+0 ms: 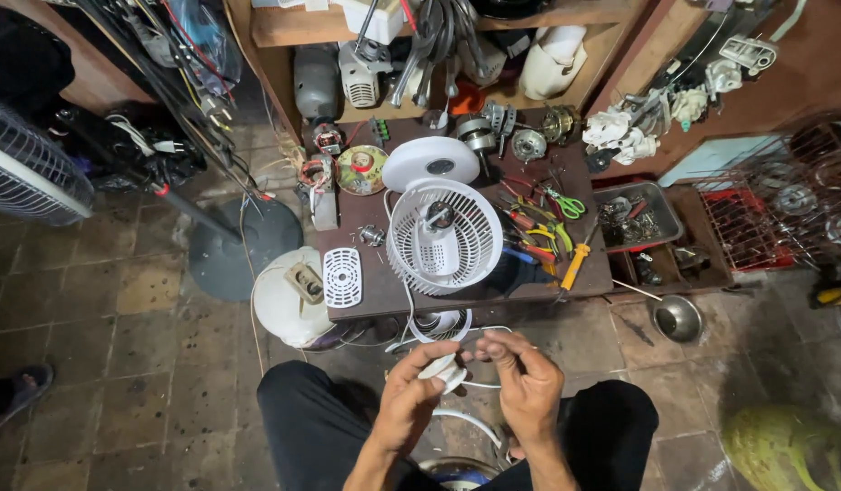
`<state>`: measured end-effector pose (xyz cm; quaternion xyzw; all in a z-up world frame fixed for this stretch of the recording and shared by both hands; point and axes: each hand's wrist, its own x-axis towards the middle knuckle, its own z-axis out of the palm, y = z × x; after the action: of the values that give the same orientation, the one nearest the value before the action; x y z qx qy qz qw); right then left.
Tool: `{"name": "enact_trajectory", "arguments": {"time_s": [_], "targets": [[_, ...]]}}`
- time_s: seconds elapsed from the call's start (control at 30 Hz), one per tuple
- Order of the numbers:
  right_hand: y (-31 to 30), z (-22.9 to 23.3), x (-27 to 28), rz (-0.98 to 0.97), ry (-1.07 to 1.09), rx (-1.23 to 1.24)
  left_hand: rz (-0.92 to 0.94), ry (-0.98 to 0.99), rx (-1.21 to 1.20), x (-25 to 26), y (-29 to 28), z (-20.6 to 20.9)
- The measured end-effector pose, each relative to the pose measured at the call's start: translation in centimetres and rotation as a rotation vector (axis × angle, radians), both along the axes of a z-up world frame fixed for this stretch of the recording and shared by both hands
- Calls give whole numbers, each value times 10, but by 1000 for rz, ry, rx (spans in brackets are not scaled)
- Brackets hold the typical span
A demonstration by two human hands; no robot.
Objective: The person disassembles a white electric fan on a cluttered workbench, removing the front grill and motor components. They use a screwdriver to loosen parts and handle the fan's internal wiring and motor assembly.
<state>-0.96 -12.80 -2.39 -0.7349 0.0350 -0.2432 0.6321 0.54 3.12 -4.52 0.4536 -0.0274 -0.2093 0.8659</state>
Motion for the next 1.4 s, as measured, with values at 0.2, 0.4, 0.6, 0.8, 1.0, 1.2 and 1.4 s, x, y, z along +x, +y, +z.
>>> {"name": "enact_trajectory", "arguments": {"time_s": [0.2,0.4,0.6,0.8,1.0,1.2,1.4], "targets": [[-2,-2,6,-58,38,55,27,147,-271,8,-4,0],[-1,23,32,-91,-64,132,-33,37,-285,34,-2,35],[-6,38,57,-183,-193,251,127,129,-323,50,-19,57],[-4,48,59,-171,-250,281,174,182,-423,60,-26,48],[6,70,50,-189,-207,246,184,159,-504,63,-21,46],[10,78,43,-217,-215,208,248,155,-315,66,-25,58],[5,68,43,-188,-248,76,304,-141,9,71,-28,43]]}}
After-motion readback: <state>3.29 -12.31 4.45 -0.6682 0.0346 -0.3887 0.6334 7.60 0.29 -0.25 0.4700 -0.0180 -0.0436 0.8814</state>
